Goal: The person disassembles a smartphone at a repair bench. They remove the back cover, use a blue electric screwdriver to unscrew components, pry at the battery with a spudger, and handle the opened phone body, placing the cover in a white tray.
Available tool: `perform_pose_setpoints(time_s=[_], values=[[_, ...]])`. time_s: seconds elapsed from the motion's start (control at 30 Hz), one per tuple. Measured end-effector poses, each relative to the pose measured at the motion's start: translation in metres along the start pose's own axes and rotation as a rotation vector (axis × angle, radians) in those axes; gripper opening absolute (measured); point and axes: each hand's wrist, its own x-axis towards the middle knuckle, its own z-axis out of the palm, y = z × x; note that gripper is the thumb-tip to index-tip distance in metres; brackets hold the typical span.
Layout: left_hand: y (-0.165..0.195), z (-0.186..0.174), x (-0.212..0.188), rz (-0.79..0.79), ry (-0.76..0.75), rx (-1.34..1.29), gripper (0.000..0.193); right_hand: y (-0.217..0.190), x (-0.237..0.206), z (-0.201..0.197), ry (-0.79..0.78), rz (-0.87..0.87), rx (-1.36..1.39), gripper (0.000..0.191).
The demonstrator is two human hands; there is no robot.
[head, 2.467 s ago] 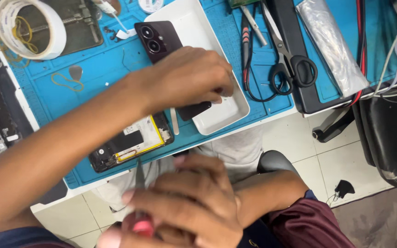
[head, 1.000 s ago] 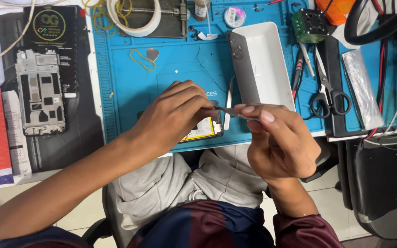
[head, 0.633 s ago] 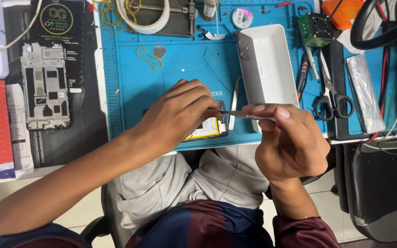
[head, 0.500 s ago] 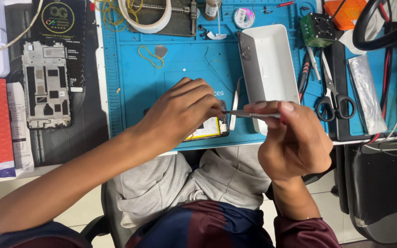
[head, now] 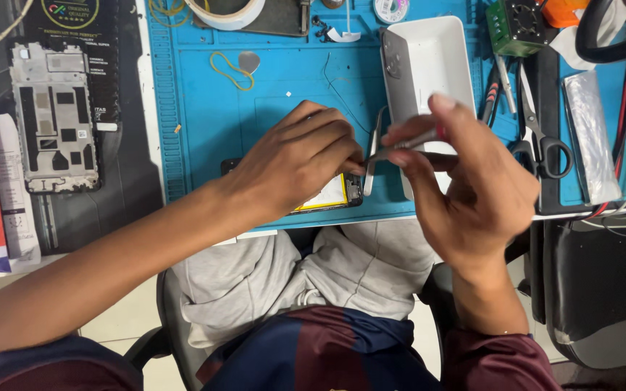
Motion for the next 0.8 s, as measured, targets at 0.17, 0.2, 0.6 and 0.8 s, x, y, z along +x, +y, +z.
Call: perform_pose_setpoints(time_s=[0.17,0.2,0.6,0.8], values=[[-0.004,0.007,-0.005,-0.041,-0.021,-0.03,0.014,0.005,0.0,0.006,-0.074,-0.008,-0.006,0.047],[-0.005,0.008,-0.005,-0.049,-0.038,-0.022,0.014,0.007,-0.001,0.008,-0.092,-0.025,-0.06,0.046],[-0.011,0.017,-0.011,-0.402,-0.183,0.046,0.047,0.032,-0.007,0.031,-0.124,0.072,-0.029,0.045],[-0.015,0.023,-0.012,-0.439,-0.181,0.026,0.043,0.033,-0.005,0.033,-0.125,0.091,-0.012,0.046]])
